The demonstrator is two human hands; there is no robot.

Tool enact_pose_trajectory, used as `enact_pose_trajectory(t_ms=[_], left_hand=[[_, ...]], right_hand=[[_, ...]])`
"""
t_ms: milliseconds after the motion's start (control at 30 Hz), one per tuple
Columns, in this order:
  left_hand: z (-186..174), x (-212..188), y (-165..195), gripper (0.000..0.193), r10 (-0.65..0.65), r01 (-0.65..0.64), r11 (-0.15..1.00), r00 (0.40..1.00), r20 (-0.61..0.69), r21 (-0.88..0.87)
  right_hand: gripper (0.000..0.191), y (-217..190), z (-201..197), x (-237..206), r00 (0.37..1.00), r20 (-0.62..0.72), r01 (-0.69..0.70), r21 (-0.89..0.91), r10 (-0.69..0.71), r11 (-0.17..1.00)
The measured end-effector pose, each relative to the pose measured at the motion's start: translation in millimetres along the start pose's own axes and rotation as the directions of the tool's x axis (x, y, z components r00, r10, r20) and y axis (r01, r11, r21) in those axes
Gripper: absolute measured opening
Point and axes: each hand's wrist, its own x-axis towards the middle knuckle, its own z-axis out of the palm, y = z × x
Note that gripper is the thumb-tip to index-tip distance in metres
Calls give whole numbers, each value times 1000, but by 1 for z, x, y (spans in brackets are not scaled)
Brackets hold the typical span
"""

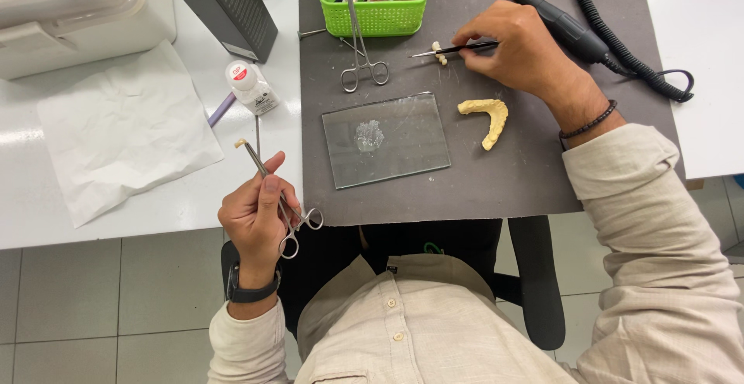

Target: The person holds a small denture tooth with forceps and uses a brush to apply porcelain powder onto it, shaping the material. They then carry the tooth to a porcelain furnace, place it inside, and operate the furnace control panel.

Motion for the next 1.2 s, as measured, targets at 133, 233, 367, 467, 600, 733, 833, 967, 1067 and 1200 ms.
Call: enact_pose_trajectory(t_ms=[133,233,367,467,600,733,833,967,1067,1200], left_hand=[[-2,3,1,32,-33,32,999,999,-10,-12],[-2,5,-1,33,8,-8,1000,1000,-5,2],[-4,8,-3,33,8,-8,1000,1000,-8,7],[-6,11,-4,32,20,-20,1000,1000,5,14],[-6,14,-1,32,3,-3,1000,1000,14,5],[-7,20,7,32,6,-6,999,1000,14,43],[-11,26,19,31,42,-44,998,997,59,35],[-15,28,39,32,81,-83,996,994,75,32],[-17,26,55,32,128,-132,990,989,74,55],[-19,24,68,31,163,-172,980,983,90,101]], right_hand=[[29,4,4,3,1000,13,19,-22,-19,1000],[30,7,5,4,1000,20,15,-4,-15,1000],[30,8,6,8,999,17,34,0,-34,999],[31,8,6,11,999,16,31,11,-31,999],[34,4,3,15,999,7,51,-15,-51,999],[45,-6,-7,30,999,47,4,-8,-4,1000],[58,-16,-26,48,996,47,77,-50,-74,996],[60,-23,-68,55,996,58,81,-229,-70,970],[54,-15,-89,45,998,21,63,-377,-60,924],[48,13,-84,21,998,-23,45,-398,-59,916]])
